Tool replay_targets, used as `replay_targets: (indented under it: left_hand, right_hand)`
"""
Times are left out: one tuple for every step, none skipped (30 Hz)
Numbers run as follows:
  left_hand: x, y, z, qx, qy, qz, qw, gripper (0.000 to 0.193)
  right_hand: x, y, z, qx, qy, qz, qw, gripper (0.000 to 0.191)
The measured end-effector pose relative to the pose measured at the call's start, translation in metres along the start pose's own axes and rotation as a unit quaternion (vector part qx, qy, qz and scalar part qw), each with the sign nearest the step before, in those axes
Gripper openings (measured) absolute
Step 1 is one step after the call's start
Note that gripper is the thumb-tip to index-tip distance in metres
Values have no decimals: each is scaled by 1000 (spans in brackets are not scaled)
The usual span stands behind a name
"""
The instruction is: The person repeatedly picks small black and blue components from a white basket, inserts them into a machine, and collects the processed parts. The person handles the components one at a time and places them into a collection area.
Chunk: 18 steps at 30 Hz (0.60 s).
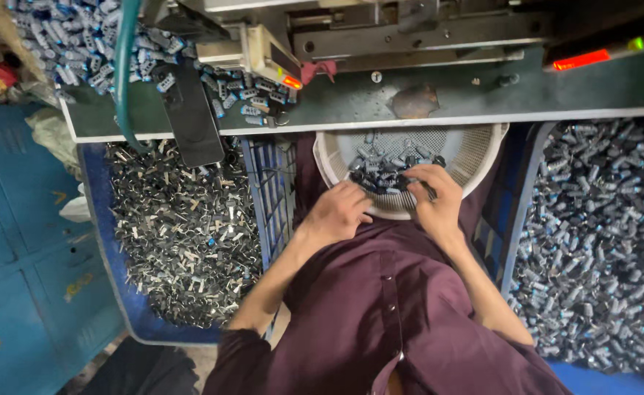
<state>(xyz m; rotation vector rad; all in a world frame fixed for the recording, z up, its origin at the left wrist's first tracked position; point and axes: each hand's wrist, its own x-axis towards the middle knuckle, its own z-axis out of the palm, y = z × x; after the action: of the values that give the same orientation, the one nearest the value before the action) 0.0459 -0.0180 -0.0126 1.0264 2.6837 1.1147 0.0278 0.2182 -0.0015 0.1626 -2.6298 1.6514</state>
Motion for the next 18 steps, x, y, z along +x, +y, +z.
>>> replay_targets:
  left_hand:
    - [4,4,-6,-59,28,-20,998,35]
    - [11,9,-11,-73,80,-47,993,34]
    - [19,15,-14,-86,133,-74,985,34]
    - [26,22,-17,-100,182,-105,973,35]
    - [33,26,-20,-138,191,-112,965,32]
    - [42,27,-21,-174,203,-119,956,29]
    - [50,27,-22,-208,219,-120,946,26]
    - [56,27,-23,-232,211,-134,940,23]
    - [61,27,-24,-257,202,-149,933,19]
    - [64,26,-26,-283,191,-166,925,16]
    - [67,25,-27,-295,189,-163,922,16]
    - [69,25,-29,-308,188,-157,919,16]
    - [71,25,-32,-319,190,-151,916,15]
    - [72,27,-34,-314,197,-154,916,15]
    - [72,29,-37,-308,203,-157,916,16]
    - [73,31,-40,-300,210,-158,917,16]
    - [70,35,-44,-292,228,-177,912,15]
    - [63,40,-49,-286,246,-195,905,14]
  right_hand:
    - [-1,-1,2,13,4,37,999,27]
    - [-1,-2,4,25,8,70,997,27]
    - [0,-3,6,40,10,102,994,27]
    - [1,-4,9,53,20,76,996,27]
    - [2,-5,11,65,27,53,996,26]
    - [2,-6,13,78,32,27,996,26]
    - [3,-8,15,88,30,23,995,26]
    - [3,-8,16,97,30,16,995,26]
    - [4,-8,17,106,28,10,994,26]
    - [4,-7,19,141,27,10,990,29]
    - [4,-4,20,175,25,14,984,32]
    - [5,-1,21,209,24,16,978,35]
    - [6,4,23,255,30,36,966,36]
    - [8,10,25,302,34,58,951,38]
    - [10,16,28,348,37,81,933,40]
    - [13,21,30,392,49,90,914,40]
    - [18,25,32,433,61,100,894,39]
    - [22,28,33,472,74,109,872,39]
